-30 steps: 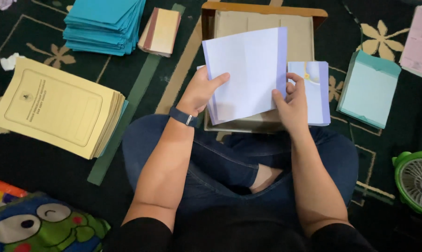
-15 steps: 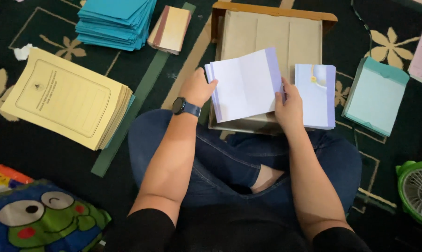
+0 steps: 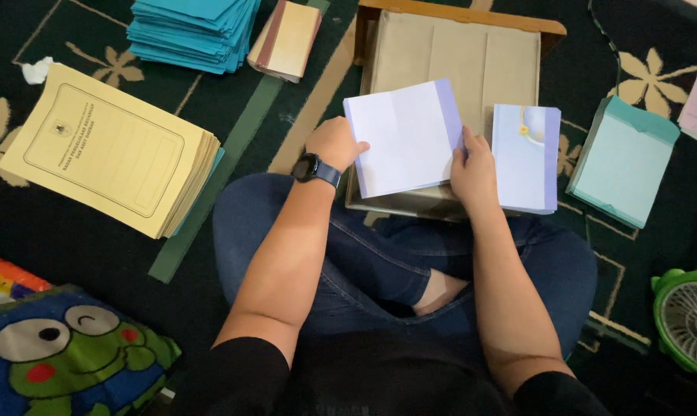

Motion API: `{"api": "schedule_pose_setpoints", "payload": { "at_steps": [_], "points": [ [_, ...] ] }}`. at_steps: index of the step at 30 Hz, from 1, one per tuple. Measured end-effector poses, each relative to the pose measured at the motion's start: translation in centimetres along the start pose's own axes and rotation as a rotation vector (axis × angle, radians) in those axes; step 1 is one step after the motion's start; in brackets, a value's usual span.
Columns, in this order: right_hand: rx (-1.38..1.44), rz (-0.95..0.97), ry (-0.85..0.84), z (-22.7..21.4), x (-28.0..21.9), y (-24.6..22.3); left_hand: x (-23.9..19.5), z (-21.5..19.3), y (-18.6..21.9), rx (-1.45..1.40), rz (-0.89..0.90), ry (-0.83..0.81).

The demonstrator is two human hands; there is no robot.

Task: The person sits cross-legged on the floor and folds a stack of white paper sheets in half by hand. They repeatedly pick up a sheet, fold it, and place it on a growing pile, occasionally smoothing the crease.

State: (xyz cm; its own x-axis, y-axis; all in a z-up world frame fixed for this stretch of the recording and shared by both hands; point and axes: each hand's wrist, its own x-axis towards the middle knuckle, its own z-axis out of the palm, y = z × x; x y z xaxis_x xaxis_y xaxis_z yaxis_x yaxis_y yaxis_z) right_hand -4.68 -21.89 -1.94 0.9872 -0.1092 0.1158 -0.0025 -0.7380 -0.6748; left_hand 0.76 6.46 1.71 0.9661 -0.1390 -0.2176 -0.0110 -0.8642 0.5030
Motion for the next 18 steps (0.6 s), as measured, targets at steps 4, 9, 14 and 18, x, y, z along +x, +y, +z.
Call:
{"api": "schedule_pose_setpoints", "payload": {
  "at_steps": [4, 9, 14, 18],
  "points": [
    [-0.018, -0.004, -0.015, -0.6, -0.2, -1.0, -0.1, 0.0, 0.1, -0.002, -0.016, -0.005],
    [-0.009, -0.018, -0.014, -0.9, -0.5, -1.5, -0.1, -0.4, 0.2, -0.017, -0.018, -0.02],
    [0.005, -0.011, -0.015, -0.7, -0.5, -1.3, 0.2, -0.1, 0.0, 0.004, -0.014, -0.017],
    [0.001, -0.02, -0.006, -0.8, -0.6, -1.5, 0.2, -0.2, 0.1, 0.002, -0.013, -0.033]
  ]
}}
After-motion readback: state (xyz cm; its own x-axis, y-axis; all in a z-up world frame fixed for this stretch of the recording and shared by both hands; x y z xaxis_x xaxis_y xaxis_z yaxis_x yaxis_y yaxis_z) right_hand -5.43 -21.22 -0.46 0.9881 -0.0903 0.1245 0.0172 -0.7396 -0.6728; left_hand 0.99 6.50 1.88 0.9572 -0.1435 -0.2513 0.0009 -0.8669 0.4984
